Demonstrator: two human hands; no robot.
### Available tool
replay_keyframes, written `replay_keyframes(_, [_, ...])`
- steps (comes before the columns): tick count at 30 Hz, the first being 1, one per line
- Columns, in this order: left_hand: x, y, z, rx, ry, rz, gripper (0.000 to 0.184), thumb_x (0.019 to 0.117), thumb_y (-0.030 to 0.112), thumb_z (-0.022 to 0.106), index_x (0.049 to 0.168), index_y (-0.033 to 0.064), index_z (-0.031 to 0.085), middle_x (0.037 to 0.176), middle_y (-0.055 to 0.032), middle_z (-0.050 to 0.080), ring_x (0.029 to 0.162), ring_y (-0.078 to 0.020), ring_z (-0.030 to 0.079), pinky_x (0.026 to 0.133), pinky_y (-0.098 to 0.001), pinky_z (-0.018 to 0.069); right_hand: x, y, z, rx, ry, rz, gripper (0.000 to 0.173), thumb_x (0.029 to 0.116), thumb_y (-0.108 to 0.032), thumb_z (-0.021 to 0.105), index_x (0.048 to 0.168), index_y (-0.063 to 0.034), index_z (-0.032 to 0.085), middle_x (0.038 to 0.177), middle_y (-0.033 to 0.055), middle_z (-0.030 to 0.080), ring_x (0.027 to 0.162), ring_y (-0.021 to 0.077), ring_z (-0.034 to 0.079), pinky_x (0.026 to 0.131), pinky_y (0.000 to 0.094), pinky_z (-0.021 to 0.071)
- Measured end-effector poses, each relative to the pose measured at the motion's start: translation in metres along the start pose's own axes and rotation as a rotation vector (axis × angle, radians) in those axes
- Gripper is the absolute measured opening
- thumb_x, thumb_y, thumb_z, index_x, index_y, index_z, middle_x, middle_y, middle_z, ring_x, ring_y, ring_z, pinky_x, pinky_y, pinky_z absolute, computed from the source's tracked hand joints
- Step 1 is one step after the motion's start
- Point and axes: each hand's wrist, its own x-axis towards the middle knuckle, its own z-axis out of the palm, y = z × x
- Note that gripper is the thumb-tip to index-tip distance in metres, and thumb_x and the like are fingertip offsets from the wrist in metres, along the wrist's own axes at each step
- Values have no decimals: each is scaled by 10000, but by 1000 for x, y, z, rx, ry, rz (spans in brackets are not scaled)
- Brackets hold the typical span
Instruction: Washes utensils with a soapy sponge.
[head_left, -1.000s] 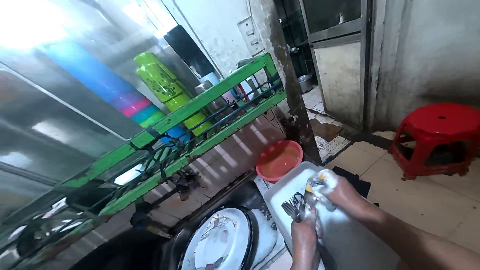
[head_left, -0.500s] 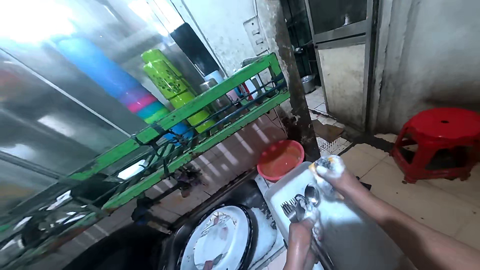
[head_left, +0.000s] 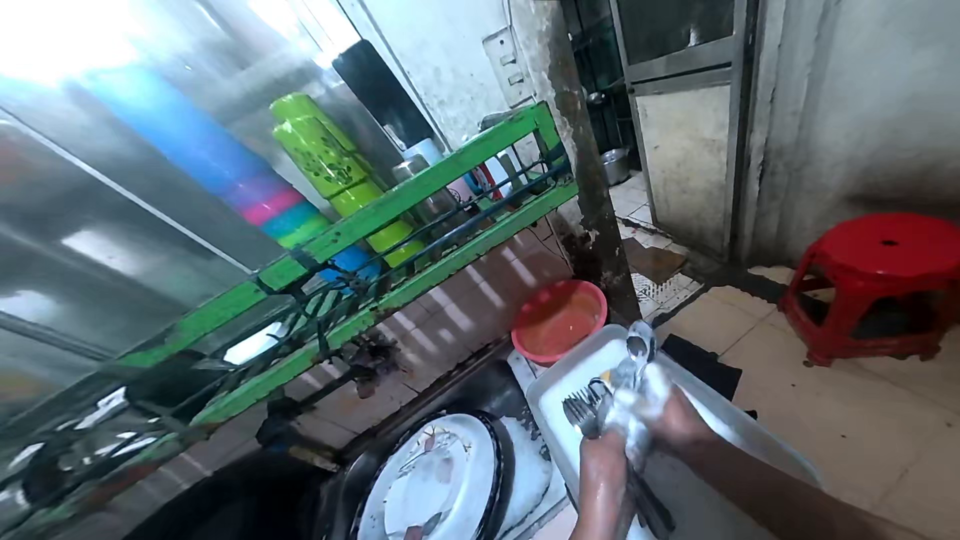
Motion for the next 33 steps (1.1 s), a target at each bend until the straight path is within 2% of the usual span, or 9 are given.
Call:
replay_keyframes(3, [3, -1, -7, -58, -30, -45, 133, 1052, 57, 503, 1051, -62, 561, 669, -89, 609, 505, -126, 587, 482, -250, 524, 2, 3, -11, -64, -68, -59, 485, 991, -253, 662, 1385, 8, 553, 1217, 209, 668, 1134, 298, 650, 1015, 490, 503])
replay_keyframes(8, [18, -6, -29, -313, -170, -10, 273, 1005, -63, 450, 1259, -82, 548, 1069, -193, 705, 891, -257, 718, 789, -396, 616, 33, -14, -55, -144, -162, -10, 386, 995, -229, 664, 1334, -55, 604, 1153, 186, 684, 1054, 306, 666, 941, 542, 526])
replay_keyframes(14, [15, 4, -21, -218, -177, -35, 215, 924, -63, 599, 1137, -58, 624, 936, -154, 711, 827, -220, 703, 747, -380, 609, 10, -12, -22, -495, -827, -72, 301, 984, -230, 656, 1120, 38, 645, 993, 224, 645, 895, 333, 629, 807, 549, 495])
replay_keyframes(18, [29, 9, -34, -412, -192, -79, 195, 1020, -15, 459, 1194, -32, 544, 899, -139, 691, 788, -250, 713, 756, -431, 626, -2, 7, -26, -624, -982, -64, 493, 937, -312, 746, 1268, 29, 614, 1123, 289, 653, 1049, 442, 638, 911, 654, 472])
replay_keyframes(22, [38, 25, -40, -447, -144, -126, 216, 1074, 77, 431, 1195, -18, 583, 809, -92, 628, 609, -185, 626, 613, -366, 604, 12, 3, -51, -457, -719, -72, 384, 935, -155, 727, 1263, 11, 616, 1107, 219, 662, 1026, 326, 647, 915, 522, 507])
replay_keyframes(25, [30, 15, -28, -183, -170, -185, 132, 1064, 69, 462, 1030, 4, 572, 701, -46, 589, 548, -122, 574, 533, -271, 542, 13, -21, -54, -156, -419, -127, 397, 877, -161, 799, 1225, -52, 642, 1077, 102, 684, 949, 180, 666, 851, 387, 558])
replay_keyframes(28, [11, 13, -8, 110, -165, -173, 171, 982, -9, 601, 1146, -14, 553, 803, -77, 634, 628, -137, 625, 569, -285, 559, 8, -32, -40, -148, -475, -355, 354, 851, -137, 793, 1179, -31, 712, 1324, 135, 624, 1202, 229, 603, 1034, 428, 496])
replay_keyframes(30, [8, 14, -3, 148, -182, -175, 202, 985, -9, 593, 1179, -14, 540, 838, -83, 643, 664, -146, 641, 599, -298, 570, 5, -35, -38, -214, -483, -336, 293, 891, -121, 751, 1169, -37, 710, 1222, 142, 666, 1119, 245, 638, 987, 453, 510])
replay_keyframes(33, [11, 14, -8, 69, -202, -191, 172, 993, 46, 626, 1144, -30, 595, 881, -107, 669, 702, -180, 665, 645, -339, 599, 13, -29, -45, -134, -232, -204, 308, 897, -44, 741, 1201, -17, 699, 1123, 162, 710, 1025, 267, 682, 938, 482, 541])
